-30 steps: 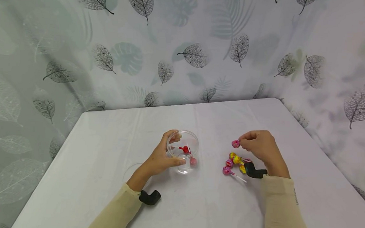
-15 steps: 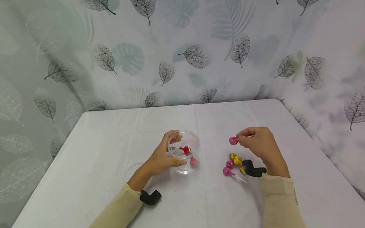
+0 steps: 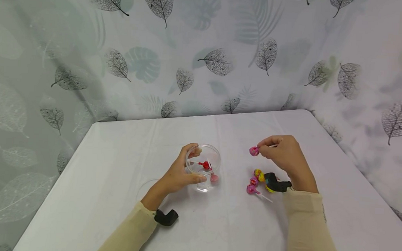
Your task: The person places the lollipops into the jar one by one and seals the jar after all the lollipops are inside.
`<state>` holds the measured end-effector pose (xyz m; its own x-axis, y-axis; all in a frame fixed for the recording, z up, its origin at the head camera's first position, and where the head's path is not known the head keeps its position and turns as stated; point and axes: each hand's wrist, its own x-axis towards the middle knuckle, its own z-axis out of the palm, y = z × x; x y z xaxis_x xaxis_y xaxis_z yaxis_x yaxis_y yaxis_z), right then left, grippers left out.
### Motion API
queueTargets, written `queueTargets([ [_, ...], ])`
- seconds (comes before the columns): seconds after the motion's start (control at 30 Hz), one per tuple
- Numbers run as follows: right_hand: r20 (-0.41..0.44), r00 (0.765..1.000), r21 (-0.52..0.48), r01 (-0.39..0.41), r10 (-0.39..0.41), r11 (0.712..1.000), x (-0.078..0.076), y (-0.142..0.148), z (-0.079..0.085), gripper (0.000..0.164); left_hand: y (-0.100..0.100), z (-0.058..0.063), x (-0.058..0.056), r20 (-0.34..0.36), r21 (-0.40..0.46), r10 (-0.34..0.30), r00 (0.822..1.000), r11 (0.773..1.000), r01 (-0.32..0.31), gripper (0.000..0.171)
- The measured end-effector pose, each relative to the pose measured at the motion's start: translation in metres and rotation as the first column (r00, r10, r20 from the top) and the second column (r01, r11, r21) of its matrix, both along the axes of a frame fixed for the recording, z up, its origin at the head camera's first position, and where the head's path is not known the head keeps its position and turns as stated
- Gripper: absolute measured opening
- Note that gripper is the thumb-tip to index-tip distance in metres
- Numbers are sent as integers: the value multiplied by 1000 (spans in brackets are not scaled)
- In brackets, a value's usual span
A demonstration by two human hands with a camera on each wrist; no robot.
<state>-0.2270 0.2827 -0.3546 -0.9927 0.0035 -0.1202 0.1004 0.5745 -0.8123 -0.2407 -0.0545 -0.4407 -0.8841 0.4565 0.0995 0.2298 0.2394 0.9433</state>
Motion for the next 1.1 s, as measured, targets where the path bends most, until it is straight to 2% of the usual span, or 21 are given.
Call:
queueTargets([
  [0.27,8,1000,-11,4,-4,1000,1,-8,9,35,0,-2,-1,-3,19,-15,1000,1000,15,98],
  [0.67,-47,999,-25,-8,6,1000,2,-18,13,34,0,-1,-1,-13,0,3,1000,1000,-3,102],
  [1.1,-190,980,-21,-61,56,998,8,-41,17,22,0,-1,0,-16,-16,-3,1000,1000,3,102],
])
